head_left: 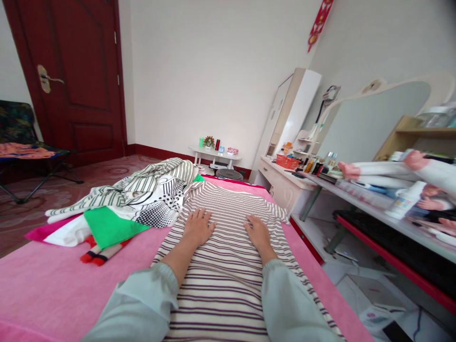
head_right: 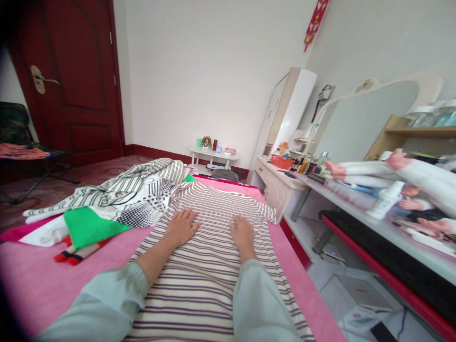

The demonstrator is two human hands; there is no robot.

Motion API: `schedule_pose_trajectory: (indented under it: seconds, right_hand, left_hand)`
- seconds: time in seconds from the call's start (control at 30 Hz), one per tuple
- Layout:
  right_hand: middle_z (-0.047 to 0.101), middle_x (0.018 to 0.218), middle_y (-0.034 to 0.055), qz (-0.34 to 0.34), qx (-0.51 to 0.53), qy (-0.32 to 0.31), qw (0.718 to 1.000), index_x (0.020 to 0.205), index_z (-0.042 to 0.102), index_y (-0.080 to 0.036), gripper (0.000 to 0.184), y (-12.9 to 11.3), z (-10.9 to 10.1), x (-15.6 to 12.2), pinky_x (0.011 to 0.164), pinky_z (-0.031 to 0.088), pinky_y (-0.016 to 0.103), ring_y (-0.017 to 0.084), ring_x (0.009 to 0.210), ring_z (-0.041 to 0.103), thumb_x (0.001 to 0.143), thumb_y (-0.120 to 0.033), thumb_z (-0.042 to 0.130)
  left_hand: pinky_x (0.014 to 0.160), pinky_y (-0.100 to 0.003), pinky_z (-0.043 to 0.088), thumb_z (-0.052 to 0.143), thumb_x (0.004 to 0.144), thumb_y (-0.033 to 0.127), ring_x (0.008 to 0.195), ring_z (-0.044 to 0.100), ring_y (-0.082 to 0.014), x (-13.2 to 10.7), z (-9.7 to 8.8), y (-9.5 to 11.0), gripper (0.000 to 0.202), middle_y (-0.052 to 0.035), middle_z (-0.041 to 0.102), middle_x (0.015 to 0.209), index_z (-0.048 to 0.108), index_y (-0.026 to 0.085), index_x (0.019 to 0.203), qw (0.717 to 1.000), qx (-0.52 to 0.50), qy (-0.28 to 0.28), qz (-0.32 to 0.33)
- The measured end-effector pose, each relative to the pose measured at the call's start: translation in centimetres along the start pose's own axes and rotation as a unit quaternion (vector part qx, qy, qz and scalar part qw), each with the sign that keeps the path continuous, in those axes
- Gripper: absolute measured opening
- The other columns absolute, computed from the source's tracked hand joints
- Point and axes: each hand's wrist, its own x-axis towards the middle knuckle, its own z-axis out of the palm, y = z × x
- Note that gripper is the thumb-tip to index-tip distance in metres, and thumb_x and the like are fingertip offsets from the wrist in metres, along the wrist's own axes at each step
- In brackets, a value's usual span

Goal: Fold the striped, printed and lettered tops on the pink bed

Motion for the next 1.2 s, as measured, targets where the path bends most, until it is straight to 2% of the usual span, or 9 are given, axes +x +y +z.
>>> schedule_pose_trajectory:
  seconds: [0.4, 0.57, 0.67, 0.73, 0.83, 0.97, 1.1, 1.2]
  right_hand:
    - [0.054, 0.133, 0.0069, -0.009, -0.004, 0.009, 1.0, 0.12, 0.062, -0.022, 0.039, 0.2, 0.2, 0.1, 0.106, 0.03, 0.035, 0.021, 0.126, 0.045, 0.089, -0.036, 0.044]
    - [0.049, 0.138, 0.0133, 0.026, -0.012, 0.044, 0.999, 0.127, 0.055, -0.012, 0.045, 0.0, 0.1, -0.2, 0.107, 0.03, 0.033, 0.023, 0.129, 0.042, 0.087, -0.034, 0.047]
    - [0.051, 0.136, 0.0095, 0.035, -0.013, 0.051, 0.998, 0.125, 0.057, -0.015, 0.043, 1.0, -1.7, -0.2, 0.104, 0.034, 0.028, 0.02, 0.127, 0.045, 0.086, -0.031, 0.048]
    - [0.06, 0.125, 0.0065, 0.055, -0.025, 0.045, 0.997, 0.116, 0.063, -0.019, 0.036, 2.6, -3.7, -0.1, 0.097, 0.041, 0.026, 0.019, 0.115, 0.054, 0.085, -0.028, 0.047]
    - [0.07, 0.103, 0.0082, 0.105, -0.055, 0.042, 0.992, 0.101, 0.07, -0.019, 0.031, 5.6, -6.6, -0.2, 0.082, 0.047, 0.028, 0.021, 0.095, 0.064, 0.084, -0.023, 0.044]
    - [0.071, 0.099, 0.0102, 0.12, -0.082, 0.037, 0.989, 0.096, 0.072, -0.018, 0.031, 8.0, -8.2, -0.2, 0.077, 0.048, 0.03, 0.024, 0.09, 0.066, 0.082, -0.019, 0.044]
    - [0.069, 0.104, 0.0095, 0.089, -0.085, 0.031, 0.992, 0.096, 0.072, -0.018, 0.031, 7.8, -7.4, 1.0, 0.083, 0.046, 0.028, 0.022, 0.096, 0.064, 0.083, -0.017, 0.044]
    - [0.066, 0.114, 0.0082, 0.054, -0.077, 0.02, 0.995, 0.106, 0.068, -0.017, 0.033, 7.3, -6.2, 2.4, 0.091, 0.043, 0.026, 0.019, 0.104, 0.061, 0.084, -0.018, 0.043]
  left_hand:
    - [0.11, -0.048, 0.02, 0.028, 0.09, 0.054, 0.138, 0.026, -0.029, -0.1, 0.1, -0.1, 0.059, -0.008, 0.035, 0.149, 0.042, 0.022, 0.139, 1.0, -0.001, 0.014, 0.006]
    - [0.11, -0.046, 0.022, 0.034, 0.09, 0.052, 0.136, 0.028, -0.0302, -0.2, 0.1, -0.1, 0.057, -0.0117, 0.037, 0.147, 0.046, 0.021, 0.135, 0.999, 0.0, 0.046, 0.006]
    - [0.109, -0.043, 0.026, 0.042, 0.087, 0.048, 0.135, 0.03, -0.0316, -0.2, 0.0, -0.1, 0.054, -0.0163, 0.035, 0.146, 0.051, 0.016, 0.131, 0.995, -0.001, 0.099, -0.005]
    - [0.108, -0.042, 0.028, 0.044, 0.087, 0.043, 0.133, 0.032, -0.0311, -0.3, -0.1, -0.2, 0.052, -0.0176, 0.036, 0.144, 0.052, 0.014, 0.129, 0.993, -0.005, 0.122, -0.006]
    - [0.107, -0.041, 0.03, 0.044, 0.088, 0.041, 0.129, 0.038, -0.0301, -0.3, -0.3, -0.2, 0.048, -0.019, 0.041, 0.139, 0.054, 0.012, 0.125, 0.991, -0.013, 0.131, -0.01]
    - [0.106, -0.043, 0.032, 0.045, 0.088, 0.038, 0.128, 0.039, -0.0304, -0.2, -0.5, 0.0, 0.044, -0.0179, 0.042, 0.138, 0.056, 0.014, 0.123, 0.991, -0.033, 0.129, -0.002]
    - [0.107, -0.04, 0.031, 0.046, 0.088, 0.037, 0.131, 0.037, -0.0277, 0.9, -0.7, -0.3, 0.044, -0.0143, 0.042, 0.141, 0.055, 0.017, 0.125, 0.992, -0.051, 0.1, 0.06]
    - [0.108, -0.042, 0.028, 0.042, 0.089, 0.047, 0.134, 0.033, -0.0268, 2.2, -0.5, -1.5, 0.053, -0.0089, 0.039, 0.145, 0.045, 0.024, 0.137, 0.992, -0.047, 0.033, 0.114]
